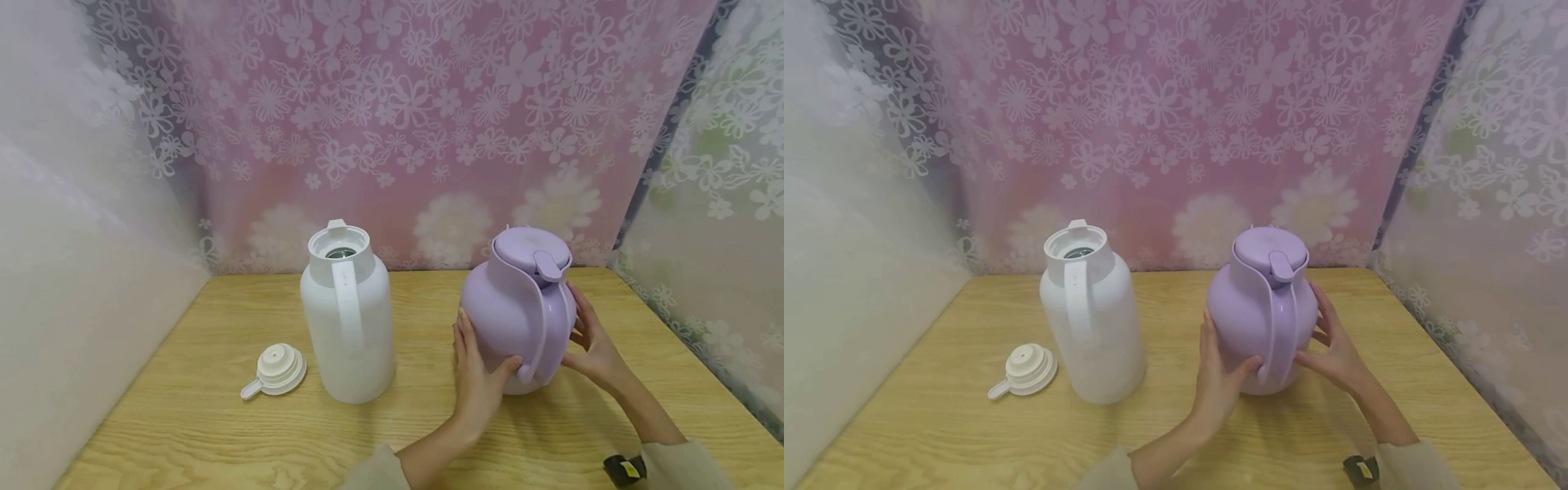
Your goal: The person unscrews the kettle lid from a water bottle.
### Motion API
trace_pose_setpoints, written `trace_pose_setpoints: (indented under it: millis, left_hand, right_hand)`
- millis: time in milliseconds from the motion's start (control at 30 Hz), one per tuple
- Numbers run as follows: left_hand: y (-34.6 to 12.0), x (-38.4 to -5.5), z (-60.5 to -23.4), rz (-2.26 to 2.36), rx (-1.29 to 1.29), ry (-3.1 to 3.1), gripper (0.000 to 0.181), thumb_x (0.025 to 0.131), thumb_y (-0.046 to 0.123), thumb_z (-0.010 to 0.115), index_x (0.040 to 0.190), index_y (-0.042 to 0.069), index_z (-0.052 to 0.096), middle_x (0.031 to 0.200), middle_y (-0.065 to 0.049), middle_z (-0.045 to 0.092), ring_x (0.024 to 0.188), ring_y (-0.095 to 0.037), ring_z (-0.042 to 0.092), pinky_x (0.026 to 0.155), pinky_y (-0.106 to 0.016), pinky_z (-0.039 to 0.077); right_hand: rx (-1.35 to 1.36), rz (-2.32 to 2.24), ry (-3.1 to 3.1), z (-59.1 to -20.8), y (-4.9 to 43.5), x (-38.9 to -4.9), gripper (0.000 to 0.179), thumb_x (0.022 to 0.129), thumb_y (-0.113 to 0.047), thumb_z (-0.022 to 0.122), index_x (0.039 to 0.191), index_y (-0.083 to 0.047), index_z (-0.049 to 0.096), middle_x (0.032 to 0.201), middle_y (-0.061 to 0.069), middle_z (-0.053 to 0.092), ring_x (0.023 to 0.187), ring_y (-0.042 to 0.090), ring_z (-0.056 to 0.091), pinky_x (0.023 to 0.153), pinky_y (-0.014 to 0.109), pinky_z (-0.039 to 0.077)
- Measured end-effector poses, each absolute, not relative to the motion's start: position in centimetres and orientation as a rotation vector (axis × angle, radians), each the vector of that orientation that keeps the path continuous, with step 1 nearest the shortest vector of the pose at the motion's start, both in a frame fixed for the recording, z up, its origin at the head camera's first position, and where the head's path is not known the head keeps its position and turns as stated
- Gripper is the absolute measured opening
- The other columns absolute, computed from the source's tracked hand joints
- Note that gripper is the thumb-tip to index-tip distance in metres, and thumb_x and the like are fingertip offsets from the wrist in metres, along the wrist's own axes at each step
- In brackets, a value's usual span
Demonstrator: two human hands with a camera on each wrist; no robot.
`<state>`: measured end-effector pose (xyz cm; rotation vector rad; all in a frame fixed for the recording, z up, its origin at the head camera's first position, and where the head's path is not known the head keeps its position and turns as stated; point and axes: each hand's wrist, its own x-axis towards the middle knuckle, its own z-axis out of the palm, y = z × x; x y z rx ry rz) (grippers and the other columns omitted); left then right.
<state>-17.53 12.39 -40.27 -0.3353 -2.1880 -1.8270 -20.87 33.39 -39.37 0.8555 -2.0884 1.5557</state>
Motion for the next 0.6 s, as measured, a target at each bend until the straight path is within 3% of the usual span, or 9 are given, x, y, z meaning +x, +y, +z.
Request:
trace_pose_setpoints:
  millis: [600]
  left_hand:
    - [12.94, -17.54, -40.41, -1.861, -0.372, -2.117, 0.102, 0.075, 0.033, 0.072, 0.148, 0.012, 0.004, 0.145, -0.028, 0.008, 0.13, -0.045, 0.015, 0.096, -0.059, 0.026]
  right_hand:
    - [0.847, 1.586, -2.139, -39.21, 33.6, -20.62, 0.108, 0.061, 0.024, 0.064, 0.147, -0.007, 0.007, 0.144, -0.01, 0.023, 0.118, 0.0, 0.037, 0.087, 0.012, 0.034]
